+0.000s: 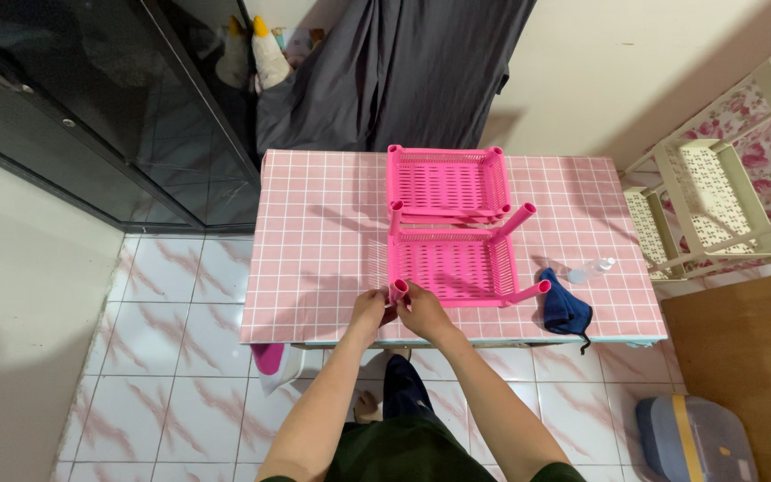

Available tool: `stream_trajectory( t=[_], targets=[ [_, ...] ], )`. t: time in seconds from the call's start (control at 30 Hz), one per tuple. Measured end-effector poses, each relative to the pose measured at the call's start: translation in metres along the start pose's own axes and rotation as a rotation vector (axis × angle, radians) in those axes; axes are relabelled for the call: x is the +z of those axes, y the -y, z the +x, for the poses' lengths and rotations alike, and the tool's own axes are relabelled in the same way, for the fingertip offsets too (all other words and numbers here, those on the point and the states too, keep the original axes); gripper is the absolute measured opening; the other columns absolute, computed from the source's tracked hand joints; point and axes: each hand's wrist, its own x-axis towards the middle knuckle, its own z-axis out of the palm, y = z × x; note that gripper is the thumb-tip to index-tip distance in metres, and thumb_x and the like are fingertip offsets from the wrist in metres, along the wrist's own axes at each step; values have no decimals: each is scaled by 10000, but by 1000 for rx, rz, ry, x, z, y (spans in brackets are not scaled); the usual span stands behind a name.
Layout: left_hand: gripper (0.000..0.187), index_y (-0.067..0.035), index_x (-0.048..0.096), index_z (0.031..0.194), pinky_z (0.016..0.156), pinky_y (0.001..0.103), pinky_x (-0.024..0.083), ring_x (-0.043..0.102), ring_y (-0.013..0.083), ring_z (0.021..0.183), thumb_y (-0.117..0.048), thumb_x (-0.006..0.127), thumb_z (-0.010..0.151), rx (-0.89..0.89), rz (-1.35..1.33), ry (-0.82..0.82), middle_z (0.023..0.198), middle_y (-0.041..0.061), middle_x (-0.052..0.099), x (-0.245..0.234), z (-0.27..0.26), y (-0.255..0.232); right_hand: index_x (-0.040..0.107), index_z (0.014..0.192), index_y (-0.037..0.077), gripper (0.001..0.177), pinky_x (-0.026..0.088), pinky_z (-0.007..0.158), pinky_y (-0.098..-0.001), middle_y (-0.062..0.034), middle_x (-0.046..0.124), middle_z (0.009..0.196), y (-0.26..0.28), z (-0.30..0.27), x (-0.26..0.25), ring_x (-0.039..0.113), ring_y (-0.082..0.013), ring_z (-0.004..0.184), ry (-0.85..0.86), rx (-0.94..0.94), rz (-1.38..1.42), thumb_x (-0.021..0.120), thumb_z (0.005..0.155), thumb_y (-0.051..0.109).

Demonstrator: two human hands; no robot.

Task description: The person assembles a pink plastic basket by inserting cylindrical legs into the basket base and attaching the lid. They handle the basket parts and legs by hand on a table.

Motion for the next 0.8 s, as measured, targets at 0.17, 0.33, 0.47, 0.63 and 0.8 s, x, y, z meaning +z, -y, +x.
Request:
stream_trajectory(
  t=[0.17, 0.33, 0.47, 0.63, 0.8],
  targets=[
    [726, -138, 516, 1325, 794, 410, 549, 658, 263, 1000, -720, 506, 891, -135, -7, 19, 1238, 42, 581, 10, -19, -26, 649, 1139, 79, 275, 579, 843, -374, -131, 752, 954, 8, -3, -2, 732, -285, 916, 28, -15, 20, 653, 869, 27],
    [812, -205, 565, 1313, 856, 459, 522, 599, 263, 1140, -810, 561, 771, -87, 158, 111, 1298, 55, 611, 14, -39, -42, 565, 1339, 37, 514, 465, 1038, -403, -172, 685, 1254, -6, -9, -12, 630, -290, 1227, 101, -44, 146, 666, 861, 198],
    [825, -186, 553, 1342, 898, 508, 507, 554, 282, 1206, -787, 579, 778, -54, 161, 165, 1337, 61, 589, 14, -42, -40, 556, 1422, 9, 666, 326, 1190, -391, -165, 615, 1409, -28, -11, -7, 512, -267, 1373, 178, -17, 559, 450, 1020, 530],
    [837, -228, 512, 1358, 939, 509, 502, 526, 272, 1237, -767, 633, 730, -53, 166, 137, 1357, 48, 559, 14, -37, -34, 573, 1409, 37, 752, 324, 1176, -393, -121, 633, 1390, -41, 1, 3, 516, -233, 1356, 156, 176, 496, 377, 999, 636],
    [843, -203, 513, 1331, 891, 462, 527, 563, 262, 1143, -753, 678, 714, -34, 143, 122, 1264, 69, 569, 14, -32, -29, 610, 1383, 40, 778, 345, 1157, -397, -136, 678, 1315, -41, 4, 0, 581, -243, 1291, 204, 192, 552, 345, 985, 654]
  ],
)
